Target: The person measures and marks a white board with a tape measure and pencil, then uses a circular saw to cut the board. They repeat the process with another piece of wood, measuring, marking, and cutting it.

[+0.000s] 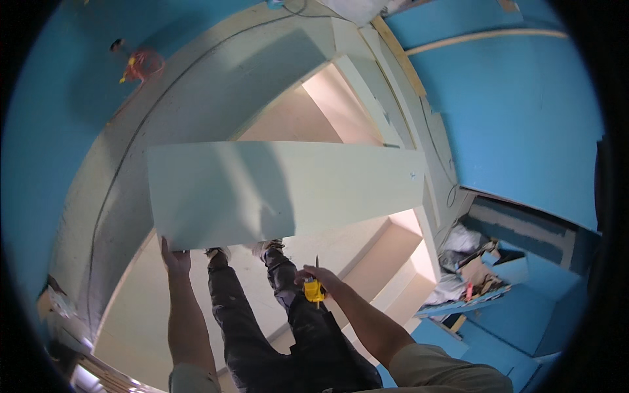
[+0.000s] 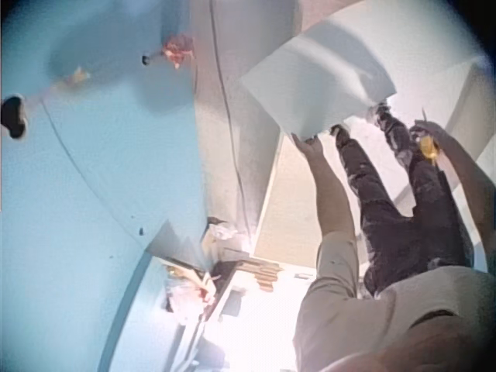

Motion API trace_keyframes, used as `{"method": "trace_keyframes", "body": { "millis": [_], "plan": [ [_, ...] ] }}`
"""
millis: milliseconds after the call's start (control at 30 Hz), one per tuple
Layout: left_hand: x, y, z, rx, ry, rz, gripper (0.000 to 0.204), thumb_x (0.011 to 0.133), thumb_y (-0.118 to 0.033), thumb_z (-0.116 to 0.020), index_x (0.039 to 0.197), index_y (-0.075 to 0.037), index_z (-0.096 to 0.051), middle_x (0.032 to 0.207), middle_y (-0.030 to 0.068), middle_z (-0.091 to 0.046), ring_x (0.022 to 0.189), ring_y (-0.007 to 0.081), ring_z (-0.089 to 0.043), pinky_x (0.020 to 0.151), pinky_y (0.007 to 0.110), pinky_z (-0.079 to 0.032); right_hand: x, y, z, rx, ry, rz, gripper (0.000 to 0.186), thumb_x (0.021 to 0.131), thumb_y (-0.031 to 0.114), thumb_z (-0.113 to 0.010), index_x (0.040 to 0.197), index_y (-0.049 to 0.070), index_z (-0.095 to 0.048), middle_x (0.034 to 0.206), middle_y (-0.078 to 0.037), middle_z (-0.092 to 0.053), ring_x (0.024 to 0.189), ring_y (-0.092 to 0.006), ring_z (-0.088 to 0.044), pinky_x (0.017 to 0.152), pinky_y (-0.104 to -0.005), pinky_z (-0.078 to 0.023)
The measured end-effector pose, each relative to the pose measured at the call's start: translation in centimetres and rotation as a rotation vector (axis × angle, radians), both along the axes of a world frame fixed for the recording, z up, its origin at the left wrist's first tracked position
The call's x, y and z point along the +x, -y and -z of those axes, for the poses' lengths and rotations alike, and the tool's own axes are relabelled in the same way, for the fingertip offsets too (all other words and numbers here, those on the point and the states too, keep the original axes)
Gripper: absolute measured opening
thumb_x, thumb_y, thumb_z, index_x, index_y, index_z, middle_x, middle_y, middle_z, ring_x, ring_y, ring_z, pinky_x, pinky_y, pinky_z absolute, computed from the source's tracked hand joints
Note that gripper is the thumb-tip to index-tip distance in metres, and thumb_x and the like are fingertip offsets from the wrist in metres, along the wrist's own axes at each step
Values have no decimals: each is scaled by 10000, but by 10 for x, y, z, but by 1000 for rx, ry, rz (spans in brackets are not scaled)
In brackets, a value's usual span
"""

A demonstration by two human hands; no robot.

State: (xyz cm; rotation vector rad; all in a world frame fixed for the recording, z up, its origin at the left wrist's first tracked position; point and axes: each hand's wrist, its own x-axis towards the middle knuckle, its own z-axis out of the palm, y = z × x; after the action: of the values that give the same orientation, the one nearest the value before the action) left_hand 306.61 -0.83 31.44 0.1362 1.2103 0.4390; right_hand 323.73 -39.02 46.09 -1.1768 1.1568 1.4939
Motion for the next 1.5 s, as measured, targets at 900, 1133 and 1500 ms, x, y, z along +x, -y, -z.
{"method": "trace_keyframes", "body": {
  "millis": [900, 1133, 1500],
  "plan": [
    [-202, 200, -511, 484, -260, -20, 806, 829, -470, -698, 1416, -58, -331, 1171, 151, -573, 1028, 224, -585, 773, 381, -559, -223, -260, -360, 1028, 453, -1765, 339, 982, 281, -453, 1118, 9, -603, 962, -88, -637, 786, -202, -651, 699, -362, -582],
    [-391, 267, -508, 530, -429, -21, 445, 803, -425, -686, 1014, -40, -617, 865, 49, -624, 817, 156, -573, 726, 317, -476, -403, -301, -415, 1160, 163, -2367, 350, 954, 304, -489, 1109, 15, -612, 914, -125, -686, 684, -206, -672, 591, -292, -538],
    [-654, 471, -415, 49, -964, -347, 532, 722, -546, -704, 819, -24, -668, 760, 122, -663, 706, 224, -620, 657, 375, -482, -402, -447, -194, 274, 744, -2447, 124, 822, 29, -542, 738, -16, -620, 653, -156, -607, 558, -258, -615, 498, -419, -500]
  ]
}}
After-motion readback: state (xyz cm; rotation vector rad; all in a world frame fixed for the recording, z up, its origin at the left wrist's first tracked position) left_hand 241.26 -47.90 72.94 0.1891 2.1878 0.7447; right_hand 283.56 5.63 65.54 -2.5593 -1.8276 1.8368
